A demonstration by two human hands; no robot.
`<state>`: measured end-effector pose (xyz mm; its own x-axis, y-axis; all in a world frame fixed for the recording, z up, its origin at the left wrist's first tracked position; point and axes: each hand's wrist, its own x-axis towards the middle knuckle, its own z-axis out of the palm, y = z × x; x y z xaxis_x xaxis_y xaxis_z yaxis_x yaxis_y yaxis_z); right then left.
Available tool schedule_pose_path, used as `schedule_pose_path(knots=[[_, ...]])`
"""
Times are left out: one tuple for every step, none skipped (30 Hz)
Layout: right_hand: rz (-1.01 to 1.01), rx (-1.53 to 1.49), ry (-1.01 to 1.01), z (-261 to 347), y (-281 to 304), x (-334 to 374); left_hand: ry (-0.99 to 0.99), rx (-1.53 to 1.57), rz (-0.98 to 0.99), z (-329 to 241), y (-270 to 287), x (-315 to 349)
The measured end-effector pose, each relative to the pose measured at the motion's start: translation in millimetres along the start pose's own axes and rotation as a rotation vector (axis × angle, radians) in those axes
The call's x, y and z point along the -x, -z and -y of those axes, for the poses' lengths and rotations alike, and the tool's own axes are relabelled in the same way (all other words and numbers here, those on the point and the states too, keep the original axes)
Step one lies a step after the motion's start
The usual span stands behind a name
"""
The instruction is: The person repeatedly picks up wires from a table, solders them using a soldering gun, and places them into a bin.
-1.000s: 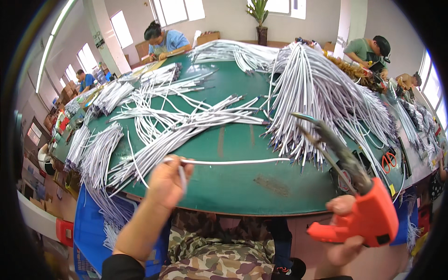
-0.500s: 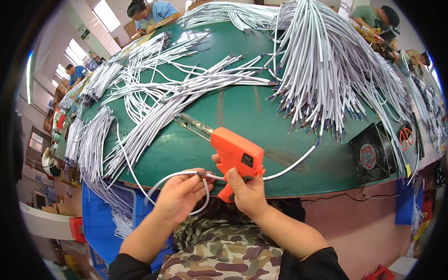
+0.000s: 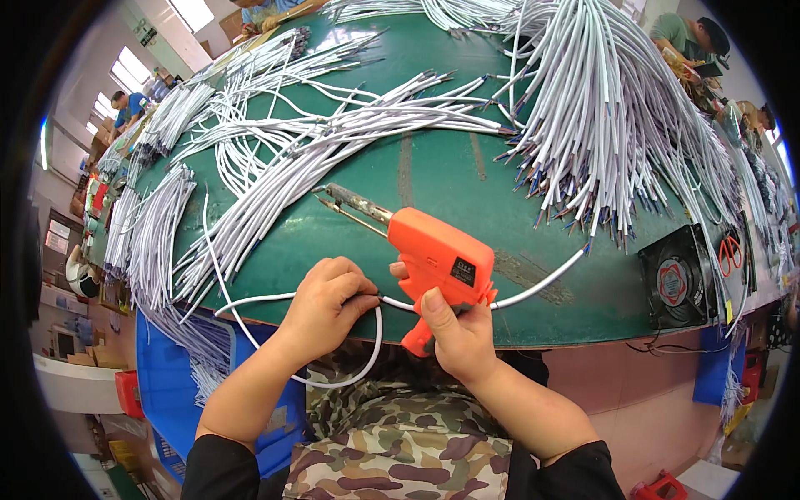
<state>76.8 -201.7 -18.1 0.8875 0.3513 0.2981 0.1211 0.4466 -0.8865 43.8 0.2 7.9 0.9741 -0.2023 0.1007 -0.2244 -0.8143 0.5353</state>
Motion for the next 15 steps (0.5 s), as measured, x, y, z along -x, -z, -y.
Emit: schedule_pose_path(knots=[[0.004,0.007,-0.015,0.0,0.5,0.0,-0.031,0.016,-0.03,1.0,0.1,0.0],[0.011,0.011,-0.006,0.1,0.9,-0.1,-0.053,0.011,-0.027,1.5,1.1,1.2],[0.01,0.017,-0.009,0.2,1.0,-0.1,-0.08,0.011,-0.028,1.5,2.5,2.7],[0.026,0.018,-0.004,0.3,0.8,0.2,-0.067,0.011,-0.031,1.0,3.7,4.6],[0.002,0.016,-0.015,0.7,0.5,0.7,-0.076,-0.041,-0.049,0.1,5.2,7.0],[-0.025,0.014,-0.024,1.0,0.2,1.0,-0.104,-0.09,-0.082,-0.9,6.1,8.7],[-0.014,0.018,-0.031,0.7,-0.2,0.5,-0.079,-0.088,-0.073,-1.3,7.3,9.6],[-0.03,0.028,-0.031,0.3,-0.8,0.0,-0.076,-0.113,-0.052,-1.8,8.7,10.7],[-0.05,0.04,-0.026,-0.1,-1.3,-0.5,-0.054,-0.142,-0.031,-2.4,9.8,11.5],[-0.038,0.039,-0.032,-0.5,-1.7,-1.0,-0.067,-0.136,-0.037,-3.1,11.0,12.4],[-0.034,0.041,-0.027,-0.9,-2.2,-1.3,-0.037,-0.025,-0.019,-3.9,12.1,13.4],[-0.036,0.048,-0.028,-1.3,-2.6,-1.6,-0.008,0.086,-0.001,-4.5,13.2,14.2],[-0.025,0.044,-0.022,-1.2,-2.7,-1.6,-0.005,0.087,-0.005,-4.9,14.8,15.5],[-0.027,0.045,-0.027,-1.3,-2.8,-1.7,0.014,0.205,0.039,-5.3,15.8,16.8],[-0.037,0.048,-0.029,-1.3,-2.8,-2.0,0.033,0.324,0.084,-5.1,16.6,17.4]])
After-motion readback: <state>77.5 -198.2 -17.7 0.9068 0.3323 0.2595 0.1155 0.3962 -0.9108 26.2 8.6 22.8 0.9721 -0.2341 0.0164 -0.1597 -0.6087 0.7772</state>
